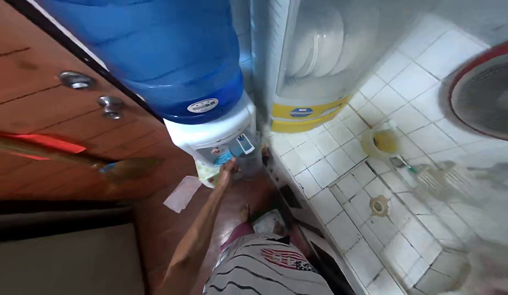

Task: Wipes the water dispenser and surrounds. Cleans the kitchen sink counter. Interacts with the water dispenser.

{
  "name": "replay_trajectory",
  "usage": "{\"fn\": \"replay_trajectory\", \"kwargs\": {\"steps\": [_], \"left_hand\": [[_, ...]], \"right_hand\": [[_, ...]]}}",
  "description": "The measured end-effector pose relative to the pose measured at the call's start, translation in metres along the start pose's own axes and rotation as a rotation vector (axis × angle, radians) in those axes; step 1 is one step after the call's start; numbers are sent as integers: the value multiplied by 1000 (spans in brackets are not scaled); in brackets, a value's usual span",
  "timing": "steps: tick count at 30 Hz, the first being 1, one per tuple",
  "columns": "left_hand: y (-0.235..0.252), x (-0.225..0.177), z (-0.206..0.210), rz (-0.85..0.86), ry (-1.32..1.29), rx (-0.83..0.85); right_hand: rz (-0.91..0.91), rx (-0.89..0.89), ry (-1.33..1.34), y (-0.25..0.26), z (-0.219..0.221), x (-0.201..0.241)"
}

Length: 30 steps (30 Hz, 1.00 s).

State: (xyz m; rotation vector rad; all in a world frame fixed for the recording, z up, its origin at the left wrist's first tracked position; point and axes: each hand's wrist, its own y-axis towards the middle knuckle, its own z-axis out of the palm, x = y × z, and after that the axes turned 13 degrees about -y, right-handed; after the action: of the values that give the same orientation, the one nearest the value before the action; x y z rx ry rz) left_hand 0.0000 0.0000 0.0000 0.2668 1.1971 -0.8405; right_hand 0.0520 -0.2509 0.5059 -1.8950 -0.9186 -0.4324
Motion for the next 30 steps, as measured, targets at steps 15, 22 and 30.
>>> {"fn": "replay_trajectory", "kwargs": {"steps": [15,22,30], "left_hand": [[2,-16,-7,-57,14,53],[-4,-7,1,-32,27,-4],[-9,-1,10,-26,7,-76]], "right_hand": [[-812,679,641,219,243,13],[-1128,652,-379,265,352,46],[-1413,523,-689,279,385,86]]}}
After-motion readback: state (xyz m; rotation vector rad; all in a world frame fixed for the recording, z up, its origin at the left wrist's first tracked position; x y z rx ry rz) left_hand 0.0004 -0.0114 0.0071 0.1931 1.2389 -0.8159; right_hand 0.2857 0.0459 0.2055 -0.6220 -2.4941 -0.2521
